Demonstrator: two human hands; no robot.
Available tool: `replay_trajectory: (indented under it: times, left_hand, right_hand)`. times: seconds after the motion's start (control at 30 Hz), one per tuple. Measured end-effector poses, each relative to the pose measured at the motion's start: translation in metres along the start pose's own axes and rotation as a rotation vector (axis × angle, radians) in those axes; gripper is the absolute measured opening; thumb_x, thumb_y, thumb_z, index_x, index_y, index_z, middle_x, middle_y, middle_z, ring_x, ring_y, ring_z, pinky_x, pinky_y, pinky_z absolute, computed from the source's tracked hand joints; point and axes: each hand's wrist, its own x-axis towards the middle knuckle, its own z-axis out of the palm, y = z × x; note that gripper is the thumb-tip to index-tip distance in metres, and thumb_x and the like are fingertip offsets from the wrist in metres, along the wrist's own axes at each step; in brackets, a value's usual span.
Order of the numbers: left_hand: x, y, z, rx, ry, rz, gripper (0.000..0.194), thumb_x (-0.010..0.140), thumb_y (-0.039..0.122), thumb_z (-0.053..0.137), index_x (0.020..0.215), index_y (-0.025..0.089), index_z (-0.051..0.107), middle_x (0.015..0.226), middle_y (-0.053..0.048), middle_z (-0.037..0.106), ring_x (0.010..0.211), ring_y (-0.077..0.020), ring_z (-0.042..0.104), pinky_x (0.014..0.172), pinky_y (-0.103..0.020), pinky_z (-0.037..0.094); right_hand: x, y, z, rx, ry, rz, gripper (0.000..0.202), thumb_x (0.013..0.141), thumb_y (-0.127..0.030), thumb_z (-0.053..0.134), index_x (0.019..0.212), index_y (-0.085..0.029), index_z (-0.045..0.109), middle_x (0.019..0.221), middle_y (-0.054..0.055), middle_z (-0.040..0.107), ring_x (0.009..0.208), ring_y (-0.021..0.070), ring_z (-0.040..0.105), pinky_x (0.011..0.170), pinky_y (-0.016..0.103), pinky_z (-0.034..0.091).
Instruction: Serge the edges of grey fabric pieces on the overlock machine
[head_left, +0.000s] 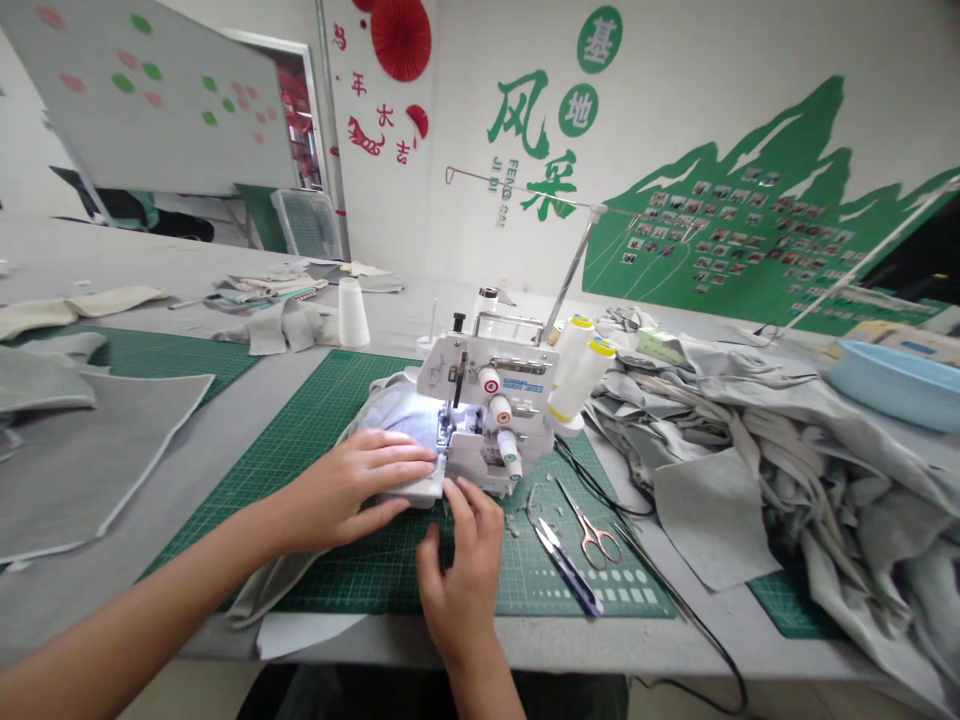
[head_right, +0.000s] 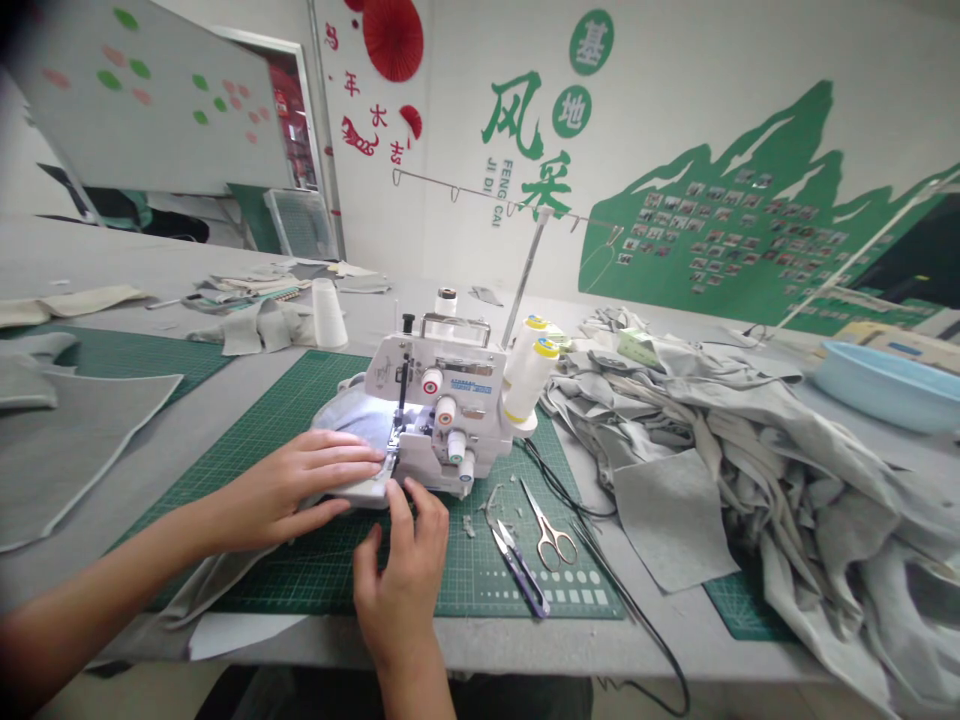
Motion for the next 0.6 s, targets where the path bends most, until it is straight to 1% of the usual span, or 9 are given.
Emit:
replay_trajectory:
  times: [0.13,0.27,0.43,0.6]
  left_hand:
    - [0.0,0.001,0.005,0.019,0.041,-0.022,0.045,0.094,0.025,0.057,0.138,0.027,0.056,0.14,-0.006,0.062,0.128,-0.026,0.054,0.11,-0.044,0.043]
    - [0.0,0.005,0.011,0.054,0.099,-0.041,0.047,0.092,0.025,0.058,0.139,0.026,0.055,0.142,-0.006,0.059,0.129,-0.0265,0.052,0.109,-0.044,0.043]
    - [0.002,0.017,0.021,0.129,0.158,-0.099,0.052,0.09,0.027,0.061,0.141,0.022,0.053,0.142,-0.009,0.059,0.127,-0.0282,0.052,0.107,-0.045,0.044]
    - [0.003,0.032,0.029,0.165,0.215,-0.179,0.055,0.087,0.025,0.063,0.141,0.02,0.052,0.142,-0.01,0.058,0.127,-0.0293,0.051,0.106,-0.045,0.043]
  right_hand:
    - [0.0,0.0,-0.001,0.002,0.014,-0.002,0.048,0.089,-0.01,0.052,0.136,-0.02,0.054,0.126,0.014,0.057,0.116,0.0277,0.055,0.095,0.049,0.051]
    - [-0.002,0.001,-0.001,0.006,0.0,-0.001,0.047,0.09,-0.009,0.051,0.136,-0.019,0.053,0.128,0.015,0.056,0.118,0.0275,0.054,0.096,0.049,0.05]
    - [-0.003,0.002,-0.001,0.017,-0.007,0.0,0.047,0.089,-0.009,0.052,0.136,-0.018,0.053,0.128,0.015,0.055,0.119,0.0273,0.053,0.098,0.049,0.049]
    - [-0.002,0.002,-0.002,0.019,0.008,-0.005,0.047,0.089,-0.01,0.053,0.135,-0.019,0.054,0.126,0.015,0.058,0.117,0.0272,0.055,0.096,0.049,0.051]
